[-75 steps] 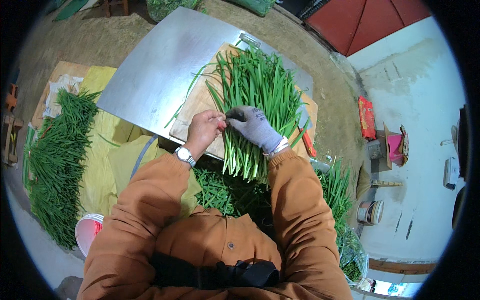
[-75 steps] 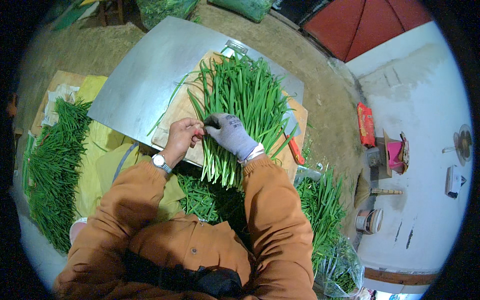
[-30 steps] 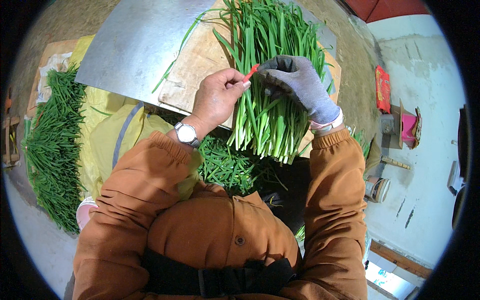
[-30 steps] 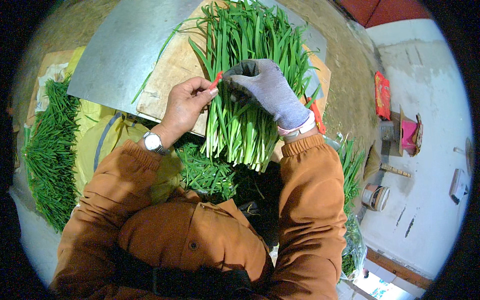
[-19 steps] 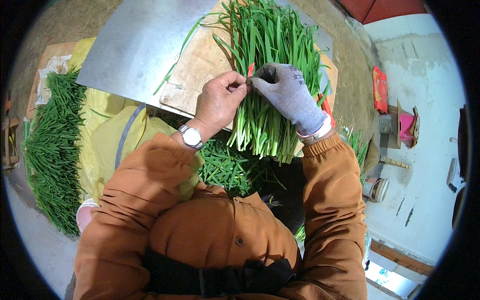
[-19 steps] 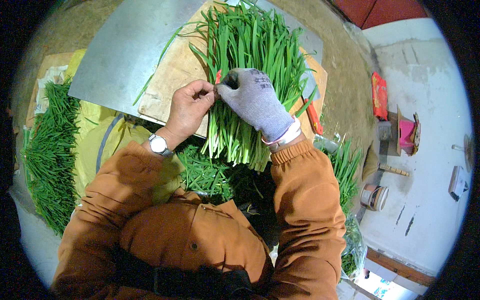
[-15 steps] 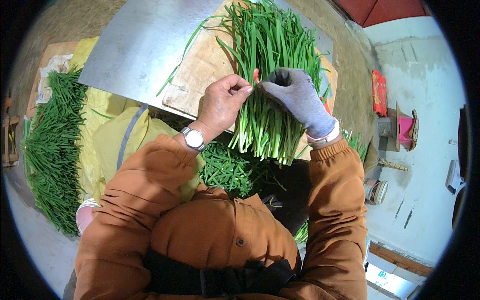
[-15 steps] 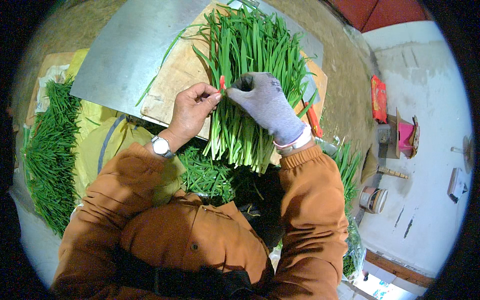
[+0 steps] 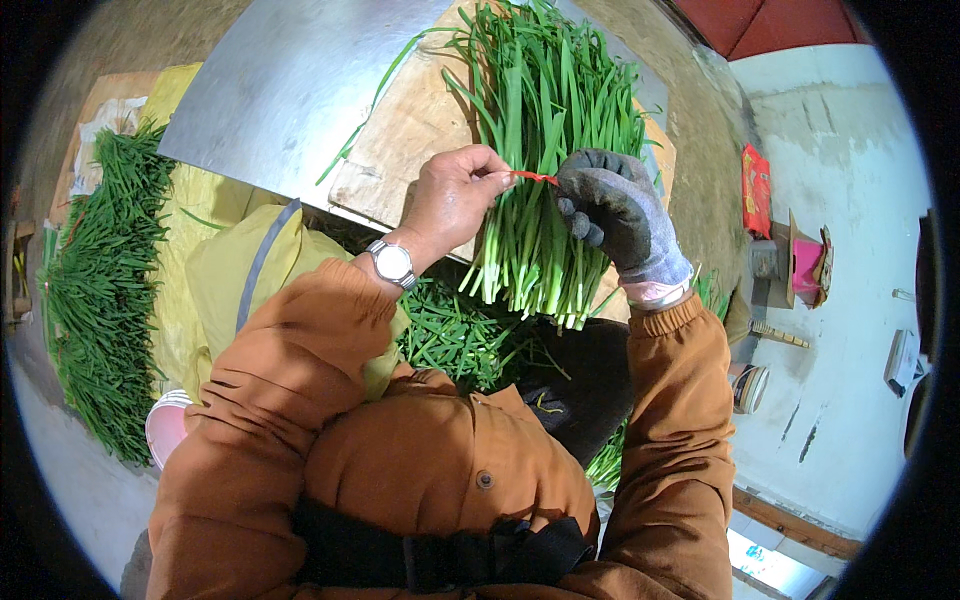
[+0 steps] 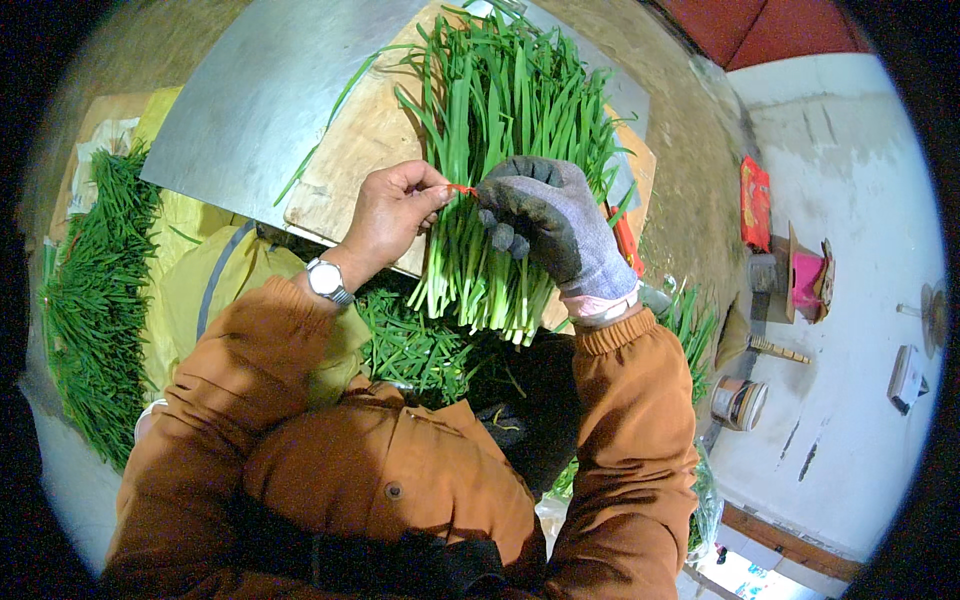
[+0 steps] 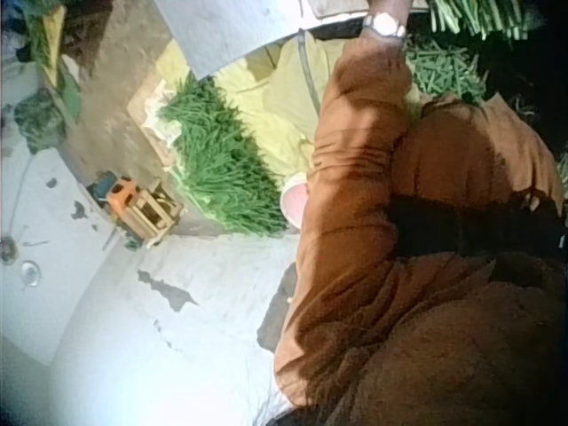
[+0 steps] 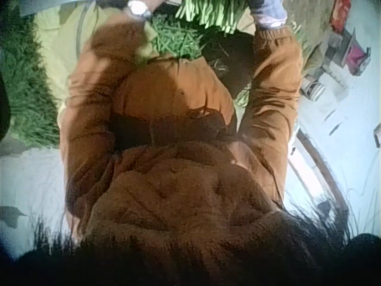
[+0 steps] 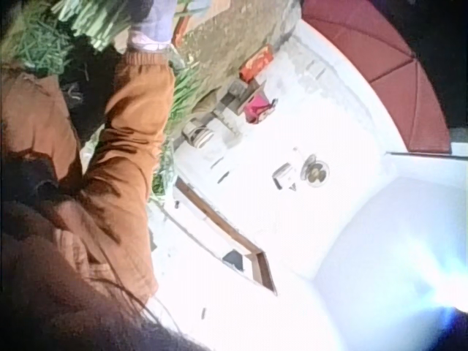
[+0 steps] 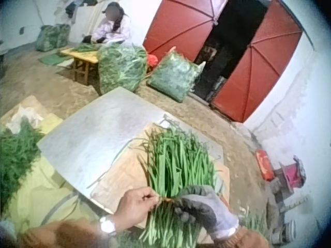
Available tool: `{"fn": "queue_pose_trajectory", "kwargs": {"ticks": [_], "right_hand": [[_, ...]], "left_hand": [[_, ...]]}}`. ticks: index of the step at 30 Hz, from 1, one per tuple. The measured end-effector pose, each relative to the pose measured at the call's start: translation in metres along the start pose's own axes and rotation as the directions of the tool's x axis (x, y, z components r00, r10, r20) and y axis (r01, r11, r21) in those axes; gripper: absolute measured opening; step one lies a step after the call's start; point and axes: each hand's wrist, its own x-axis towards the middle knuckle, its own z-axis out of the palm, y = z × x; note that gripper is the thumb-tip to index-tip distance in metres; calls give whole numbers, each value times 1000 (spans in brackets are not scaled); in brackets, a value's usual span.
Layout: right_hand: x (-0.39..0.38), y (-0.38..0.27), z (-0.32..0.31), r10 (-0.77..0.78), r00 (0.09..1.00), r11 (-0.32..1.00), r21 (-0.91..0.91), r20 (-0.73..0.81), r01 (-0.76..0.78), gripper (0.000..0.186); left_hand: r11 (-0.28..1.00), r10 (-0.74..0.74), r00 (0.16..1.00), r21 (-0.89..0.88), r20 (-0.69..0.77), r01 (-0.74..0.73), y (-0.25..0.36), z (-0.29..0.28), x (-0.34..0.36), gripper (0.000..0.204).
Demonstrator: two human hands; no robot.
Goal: The person gathers green onions, aligns them into bundles, and secures each bundle with a red rubber band. The person uses a knife to trim the ends of the green onions and places the finished bundles on the table.
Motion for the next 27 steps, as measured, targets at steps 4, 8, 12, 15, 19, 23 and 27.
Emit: {"fn": "queue_pose_trajectory", "kwargs": {"ticks": [4,8,12,15,19,23,27], "right_hand": [[-1,6,-4,-75,994,992,94,-83,83,17],[3,10,-7,-162,977,939,282,-139,196,20],[4,9,-4,-113,991,988,95,-71,120,24],[5,15,7,-179,984,968,-173,24,181,23],[16,32,16,-421,883,612,-652,210,447,22],[23,41,14,-505,788,376,-733,352,567,26],[24,40,15,-447,802,276,-792,396,544,31]], "left_hand": [[991,-61,995,-112,80,70,1,-1,1,10],[998,-38,996,-46,75,41,-1,-1,-1,7],[941,-88,995,-322,53,100,-5,0,-2,8],[937,-123,991,-322,60,136,-6,-2,-2,10],[924,-99,993,-364,66,117,-4,-3,-3,13],[881,-98,991,-455,94,130,-2,-7,-5,17],[908,-126,980,-380,151,175,-3,-11,-4,20]]}}
